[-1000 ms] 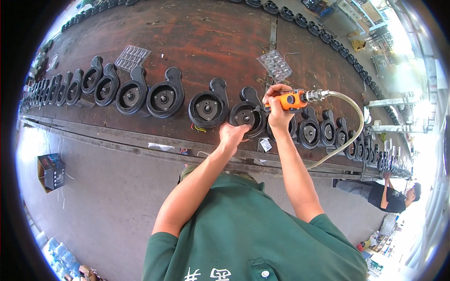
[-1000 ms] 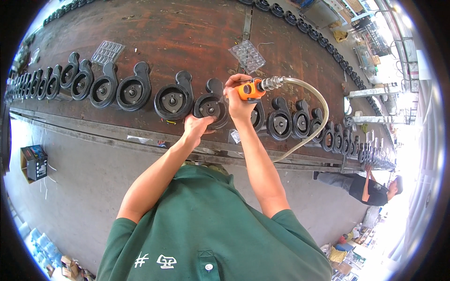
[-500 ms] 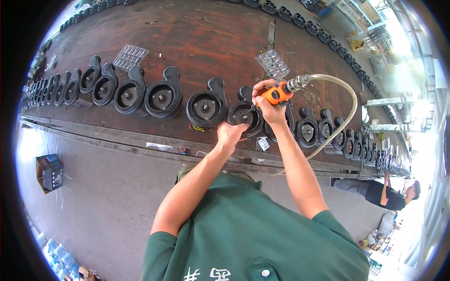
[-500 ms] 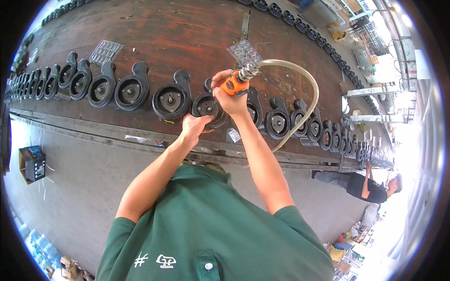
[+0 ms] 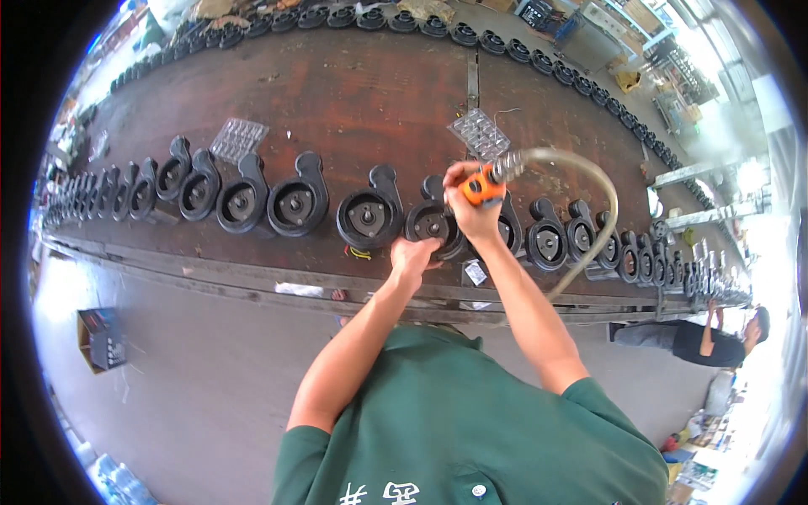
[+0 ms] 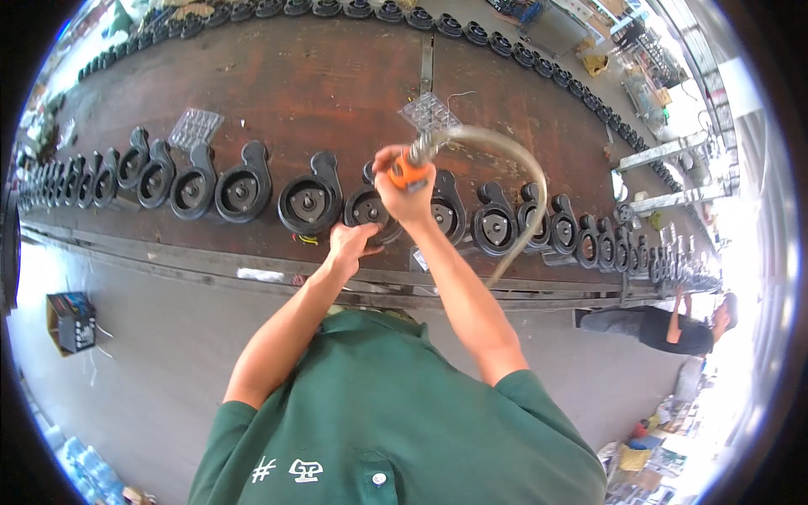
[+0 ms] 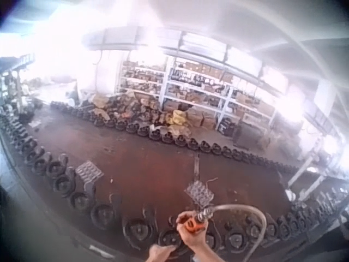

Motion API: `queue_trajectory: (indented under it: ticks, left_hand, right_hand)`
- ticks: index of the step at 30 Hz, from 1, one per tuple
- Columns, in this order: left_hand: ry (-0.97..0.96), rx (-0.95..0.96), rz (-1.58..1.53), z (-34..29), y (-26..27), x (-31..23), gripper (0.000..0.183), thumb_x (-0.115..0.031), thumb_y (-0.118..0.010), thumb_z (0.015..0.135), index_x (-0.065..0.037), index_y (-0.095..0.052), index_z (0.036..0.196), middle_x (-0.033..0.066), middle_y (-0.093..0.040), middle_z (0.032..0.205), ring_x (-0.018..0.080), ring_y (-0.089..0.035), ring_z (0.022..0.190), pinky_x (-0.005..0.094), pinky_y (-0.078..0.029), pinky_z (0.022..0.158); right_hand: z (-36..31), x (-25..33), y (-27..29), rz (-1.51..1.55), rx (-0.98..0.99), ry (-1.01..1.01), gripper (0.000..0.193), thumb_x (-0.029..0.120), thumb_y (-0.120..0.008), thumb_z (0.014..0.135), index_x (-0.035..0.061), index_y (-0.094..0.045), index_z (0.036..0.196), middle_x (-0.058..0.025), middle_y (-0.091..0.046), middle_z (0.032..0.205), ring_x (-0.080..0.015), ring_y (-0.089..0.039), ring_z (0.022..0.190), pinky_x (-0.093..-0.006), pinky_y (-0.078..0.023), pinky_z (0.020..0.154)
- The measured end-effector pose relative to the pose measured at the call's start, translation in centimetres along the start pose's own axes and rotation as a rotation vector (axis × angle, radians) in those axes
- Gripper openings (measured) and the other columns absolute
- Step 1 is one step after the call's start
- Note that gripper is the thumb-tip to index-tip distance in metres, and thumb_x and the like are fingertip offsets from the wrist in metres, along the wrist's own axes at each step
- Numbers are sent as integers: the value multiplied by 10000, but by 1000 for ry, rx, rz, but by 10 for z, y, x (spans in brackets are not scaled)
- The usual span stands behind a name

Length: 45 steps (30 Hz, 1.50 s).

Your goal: The person assembles blower units on a conveyor belt by using a pneumatic screwdriver to secure components.

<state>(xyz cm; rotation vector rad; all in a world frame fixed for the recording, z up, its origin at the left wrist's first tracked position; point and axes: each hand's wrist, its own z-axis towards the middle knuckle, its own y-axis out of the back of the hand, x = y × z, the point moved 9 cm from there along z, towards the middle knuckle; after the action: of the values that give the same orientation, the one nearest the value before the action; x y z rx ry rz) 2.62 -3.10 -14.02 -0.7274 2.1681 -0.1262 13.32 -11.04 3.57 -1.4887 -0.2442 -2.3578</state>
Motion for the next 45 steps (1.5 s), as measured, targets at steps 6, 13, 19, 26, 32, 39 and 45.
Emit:
queue_trajectory:
  ticks: [6, 13, 19, 26, 32, 39, 45]
  left_hand:
    - [-55, 72, -33, -2, -6, 0, 273, -15, -686, 880, 19, -650, 1149, 131, -712, 1074, 259, -726, 940, 442, -659, 738]
    - [-31, 23, -210, -5, -8, -1, 458, -32, -689, 894, -60, -545, 1329, 98, -649, 1240, 261, -707, 1015, 417, -655, 779]
    - [179, 34, -381, -29, -11, 29, 370, -166, -649, 971, -9, -531, 1285, 232, -621, 1183, 403, -695, 980, 500, -624, 849]
    - [-601, 412, 982, -99, -133, -78, 277, -222, -756, 872, -31, -709, 1068, 117, -659, 999, 246, -687, 913, 356, -571, 746]
    - [-1053, 463, 1741, -60, -192, -86, 590, -266, -877, 675, -176, -730, 1239, 151, -490, 1452, 356, -474, 1299, 481, -418, 1078]
    - [-1052, 343, 1836, -50, -194, -84, 629, -345, -906, 622, -189, -756, 1212, 154, -521, 1433, 346, -485, 1278, 490, -418, 1033]
    - [-795, 304, 1871, -35, -188, -81, 642, -399, -901, 612, -203, -764, 1207, 93, -694, 1152, 321, -536, 1159, 488, -396, 990]
  right_hand:
    - [-8, 14, 9, 13, -110, 26, 201, -71, -634, 829, 18, -647, 1009, -29, -666, 899, -87, -630, 791, -248, -523, 700]
    - [-16, 113, 8, 71, -191, 294, 176, -52, -633, 788, -3, -616, 957, -84, -663, 899, -117, -643, 759, -252, -534, 661]
    - [-79, 105, 106, 199, -535, 195, 248, -86, -615, 821, 17, -598, 1045, -33, -654, 869, -81, -623, 750, -237, -521, 657]
    - [-134, 94, 196, 309, -783, 178, 292, -109, -559, 820, 5, -558, 1088, -96, -632, 911, -151, -625, 718, -297, -539, 674]
    - [-141, 96, 202, 304, -782, 159, 290, -116, -547, 820, -6, -555, 1088, -110, -631, 898, -150, -623, 703, -283, -538, 668]
    - [-126, 84, 196, 332, -787, 82, 280, -135, -570, 827, -8, -560, 1076, -90, -624, 894, -138, -621, 712, -264, -524, 650]
    - [-94, 54, 183, 302, -697, 47, 263, -136, -632, 791, -18, -605, 1024, -83, -664, 920, -121, -653, 791, -258, -547, 678]
